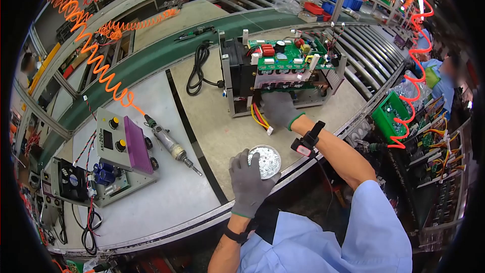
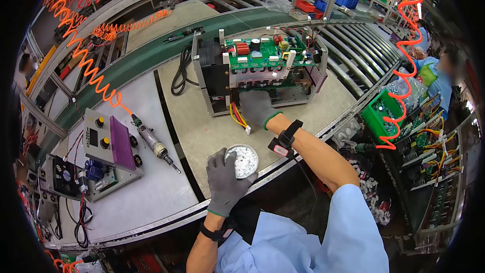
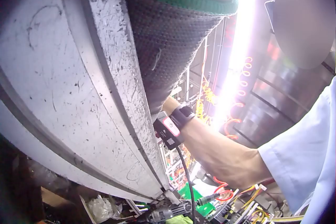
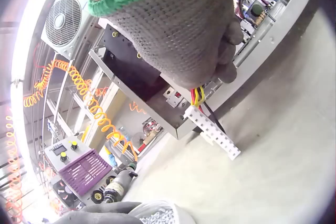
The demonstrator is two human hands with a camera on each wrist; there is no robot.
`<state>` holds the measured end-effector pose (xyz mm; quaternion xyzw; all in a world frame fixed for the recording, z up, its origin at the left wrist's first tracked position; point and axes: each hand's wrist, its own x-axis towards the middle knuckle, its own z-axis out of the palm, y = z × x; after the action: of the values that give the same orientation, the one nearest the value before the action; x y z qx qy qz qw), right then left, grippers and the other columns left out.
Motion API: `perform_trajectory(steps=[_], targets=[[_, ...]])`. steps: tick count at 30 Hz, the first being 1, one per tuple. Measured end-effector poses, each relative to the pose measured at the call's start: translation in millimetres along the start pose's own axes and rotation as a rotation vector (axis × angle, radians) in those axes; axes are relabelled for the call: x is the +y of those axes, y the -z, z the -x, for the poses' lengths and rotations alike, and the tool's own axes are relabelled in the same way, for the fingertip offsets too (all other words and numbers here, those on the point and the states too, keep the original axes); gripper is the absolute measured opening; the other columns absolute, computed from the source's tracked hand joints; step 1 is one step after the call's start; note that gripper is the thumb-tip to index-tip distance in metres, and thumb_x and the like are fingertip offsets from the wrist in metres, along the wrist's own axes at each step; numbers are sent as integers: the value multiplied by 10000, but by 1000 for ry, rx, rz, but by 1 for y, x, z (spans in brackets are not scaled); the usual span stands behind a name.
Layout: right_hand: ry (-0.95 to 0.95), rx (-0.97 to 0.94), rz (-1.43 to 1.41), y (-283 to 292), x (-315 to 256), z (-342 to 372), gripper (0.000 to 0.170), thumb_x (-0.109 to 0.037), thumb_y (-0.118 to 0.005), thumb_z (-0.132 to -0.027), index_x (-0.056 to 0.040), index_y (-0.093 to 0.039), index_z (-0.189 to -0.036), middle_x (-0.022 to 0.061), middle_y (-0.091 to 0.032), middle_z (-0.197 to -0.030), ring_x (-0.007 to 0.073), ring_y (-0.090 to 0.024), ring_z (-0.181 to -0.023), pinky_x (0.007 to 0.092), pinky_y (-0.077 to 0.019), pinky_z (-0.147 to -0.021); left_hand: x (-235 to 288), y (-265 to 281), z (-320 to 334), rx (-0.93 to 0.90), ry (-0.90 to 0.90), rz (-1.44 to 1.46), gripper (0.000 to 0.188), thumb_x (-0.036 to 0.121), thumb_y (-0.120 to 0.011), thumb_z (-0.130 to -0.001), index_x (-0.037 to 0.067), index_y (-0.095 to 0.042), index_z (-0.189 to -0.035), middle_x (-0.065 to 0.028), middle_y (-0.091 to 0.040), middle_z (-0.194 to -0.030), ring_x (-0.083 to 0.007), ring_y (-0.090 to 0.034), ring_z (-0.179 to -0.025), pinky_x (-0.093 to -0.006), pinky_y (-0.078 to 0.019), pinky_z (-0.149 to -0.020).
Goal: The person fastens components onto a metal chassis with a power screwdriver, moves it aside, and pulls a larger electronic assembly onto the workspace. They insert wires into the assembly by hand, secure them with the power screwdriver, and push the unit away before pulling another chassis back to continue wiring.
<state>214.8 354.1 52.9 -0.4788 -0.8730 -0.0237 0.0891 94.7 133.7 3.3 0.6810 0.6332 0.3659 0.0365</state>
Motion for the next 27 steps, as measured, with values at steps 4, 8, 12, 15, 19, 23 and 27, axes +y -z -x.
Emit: perform_trajectory(steps=[4,8,12,15,19,23,27], targets=[[40,12,-44,-5,7,-3,159,-127,-662,-834,-34,-697,-958,198,-713,-806,386,-722,-760,476,-578,-674,0,0,0,1,0,-16,734,432,-887,-658,10,-651,-1210,-235,-557,-1312,-430,-503,-1210,-546,-417,-1048],[49,46,-65,-8,9,-3,176,-149,-661,-837,-45,-700,-974,185,-712,-825,379,-719,-786,480,-572,-705,0,0,0,-3,-6,-14,737,442,-885,-661,14,-643,-1210,-237,-557,-1313,-432,-506,-1210,-546,-420,-1043],[37,104,-92,-16,10,1,178,-179,-649,-881,-49,-692,-996,183,-715,-849,371,-720,-801,473,-570,-723,1,1,0,4,-1,-17,729,419,-895,-647,31,-620,-1200,-222,-551,-1299,-417,-515,-1190,-543,-414,-1051],[22,126,-82,-19,9,1,183,-199,-632,-917,-60,-692,-1020,181,-722,-874,364,-724,-822,472,-570,-735,1,2,0,18,-6,-19,723,406,-900,-639,41,-610,-1192,-217,-550,-1289,-411,-521,-1180,-541,-413,-1054],[-25,-11,-80,-15,8,-2,204,-218,-614,-936,-65,-698,-1042,195,-725,-908,374,-723,-862,486,-568,-752,0,-1,0,31,-22,-17,716,407,-899,-640,43,-609,-1185,-218,-554,-1286,-414,-523,-1181,-542,-416,-1052],[-38,50,-172,-16,8,-2,207,-222,-607,-941,-67,-702,-1041,201,-725,-917,392,-713,-885,498,-558,-787,0,1,-1,27,-16,-10,710,401,-902,-637,45,-609,-1177,-215,-555,-1286,-415,-523,-1188,-542,-417,-1054],[-72,47,-258,-14,10,1,205,-220,-602,-942,-79,-711,-1045,196,-728,-921,392,-709,-898,496,-549,-814,1,1,-1,19,-7,-17,711,398,-902,-637,45,-609,-1180,-214,-556,-1288,-417,-520,-1193,-542,-416,-1056]])
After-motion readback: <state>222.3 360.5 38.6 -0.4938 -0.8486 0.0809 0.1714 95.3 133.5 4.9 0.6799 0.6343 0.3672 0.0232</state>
